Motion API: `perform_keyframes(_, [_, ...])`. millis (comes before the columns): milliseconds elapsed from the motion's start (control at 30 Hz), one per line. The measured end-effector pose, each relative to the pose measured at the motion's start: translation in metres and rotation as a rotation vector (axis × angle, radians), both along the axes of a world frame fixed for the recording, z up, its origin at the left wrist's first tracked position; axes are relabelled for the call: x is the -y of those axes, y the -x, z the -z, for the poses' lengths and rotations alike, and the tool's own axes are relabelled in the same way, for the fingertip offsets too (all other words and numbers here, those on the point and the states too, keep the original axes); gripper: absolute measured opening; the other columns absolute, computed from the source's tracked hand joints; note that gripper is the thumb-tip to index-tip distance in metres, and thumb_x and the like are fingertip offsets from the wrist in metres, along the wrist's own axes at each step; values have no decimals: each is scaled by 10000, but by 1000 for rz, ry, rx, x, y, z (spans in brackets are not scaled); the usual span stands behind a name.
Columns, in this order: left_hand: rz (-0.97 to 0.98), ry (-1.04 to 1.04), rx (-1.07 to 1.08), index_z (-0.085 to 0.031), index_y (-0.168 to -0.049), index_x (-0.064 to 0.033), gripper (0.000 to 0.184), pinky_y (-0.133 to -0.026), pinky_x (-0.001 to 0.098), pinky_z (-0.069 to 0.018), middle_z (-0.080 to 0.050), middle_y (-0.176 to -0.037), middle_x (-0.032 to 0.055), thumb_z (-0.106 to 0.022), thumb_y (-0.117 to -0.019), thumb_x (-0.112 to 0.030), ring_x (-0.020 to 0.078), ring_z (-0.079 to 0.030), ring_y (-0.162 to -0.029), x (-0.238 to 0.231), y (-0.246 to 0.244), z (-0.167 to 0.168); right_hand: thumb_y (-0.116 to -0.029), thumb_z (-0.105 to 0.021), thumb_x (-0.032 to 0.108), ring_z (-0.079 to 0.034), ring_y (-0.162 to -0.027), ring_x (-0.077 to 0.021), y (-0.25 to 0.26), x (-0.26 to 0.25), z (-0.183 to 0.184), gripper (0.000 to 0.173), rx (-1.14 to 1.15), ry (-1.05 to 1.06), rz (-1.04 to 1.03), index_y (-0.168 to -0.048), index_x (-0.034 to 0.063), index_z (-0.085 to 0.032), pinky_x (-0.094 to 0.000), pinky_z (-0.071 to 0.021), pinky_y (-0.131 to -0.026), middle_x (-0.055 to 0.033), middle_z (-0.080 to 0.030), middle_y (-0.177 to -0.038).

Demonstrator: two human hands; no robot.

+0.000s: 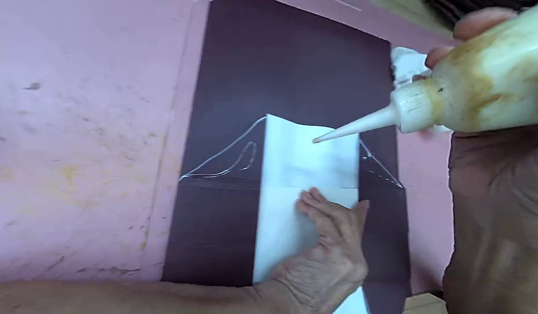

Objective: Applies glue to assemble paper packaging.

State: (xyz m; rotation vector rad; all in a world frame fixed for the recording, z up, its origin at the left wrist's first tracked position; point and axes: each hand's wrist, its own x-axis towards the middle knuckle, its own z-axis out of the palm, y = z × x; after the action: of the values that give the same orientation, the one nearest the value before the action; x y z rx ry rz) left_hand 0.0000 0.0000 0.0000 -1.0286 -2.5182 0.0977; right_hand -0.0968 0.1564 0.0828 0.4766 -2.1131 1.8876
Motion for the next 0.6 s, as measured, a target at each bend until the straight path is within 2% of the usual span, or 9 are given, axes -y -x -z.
perform_keyframes(100, [-4,94,-33,-511,-1429,92,490,-740,465,-486,-664,-877,227,-273,-1001,103,356,-647,-741,0,1,-4,-832,-829,191,-707,-1079,-317,-5,-39,1,596,-44,-58,171,-1274,54,-454,-450,-624,-913,-145,-687,-1182])
perform_keyframes(167, [-18,104,-2,-513,-1433,83,494,-733,468,-485,-664,-862,234,-295,-991,124,385,-662,-762,-1,0,-10,-766,-864,210,-721,-1016,-319,-13,-61,5,635,-70,-108,231,-1256,64,-487,-480,-631,-845,-135,-703,-1135])
perform_keyframes(300, [-10,121,-13,-513,-1437,78,500,-694,459,-478,-659,-859,245,-298,-987,128,400,-660,-759,0,0,-10,-755,-851,157,-734,-981,-266,-22,-68,13,582,-80,-97,322,-1222,116,-507,-441,-649,-806,-68,-710,-1093])
perform_keyframes(433, [15,68,-15,-553,-1406,70,484,-685,456,-489,-661,-858,266,-309,-992,123,407,-662,-748,6,2,-11,-760,-852,103,-740,-974,-223,-22,-55,18,582,-130,-35,301,-1208,138,-482,-412,-657,-808,-23,-711,-1072])
perform_keyframes(500, [38,-35,105,-578,-1395,51,463,-721,488,-508,-667,-948,312,-349,-995,97,447,-675,-830,17,-2,-19,-743,-863,113,-740,-965,-224,-25,-60,17,590,-128,-48,294,-1204,136,-496,-414,-658,-801,-25,-713,-1070])
perform_keyframes(533, [40,-92,199,-598,-1381,32,444,-783,511,-525,-672,-1065,334,-385,-993,79,472,-686,-954,25,-6,-27,-739,-865,124,-739,-965,-239,-27,-66,17,594,-118,-56,294,-1206,127,-499,-426,-654,-800,-41,-714,-1072])
perform_keyframes(600, [65,-143,369,-585,-1392,0,416,-907,506,-524,-640,-1285,313,-430,-1007,34,440,-653,-1172,48,-14,-42,-738,-870,150,-738,-978,-275,-29,-79,17,608,-86,-50,318,-1215,112,-496,-461,-650,-813,-75,-713,-1084])
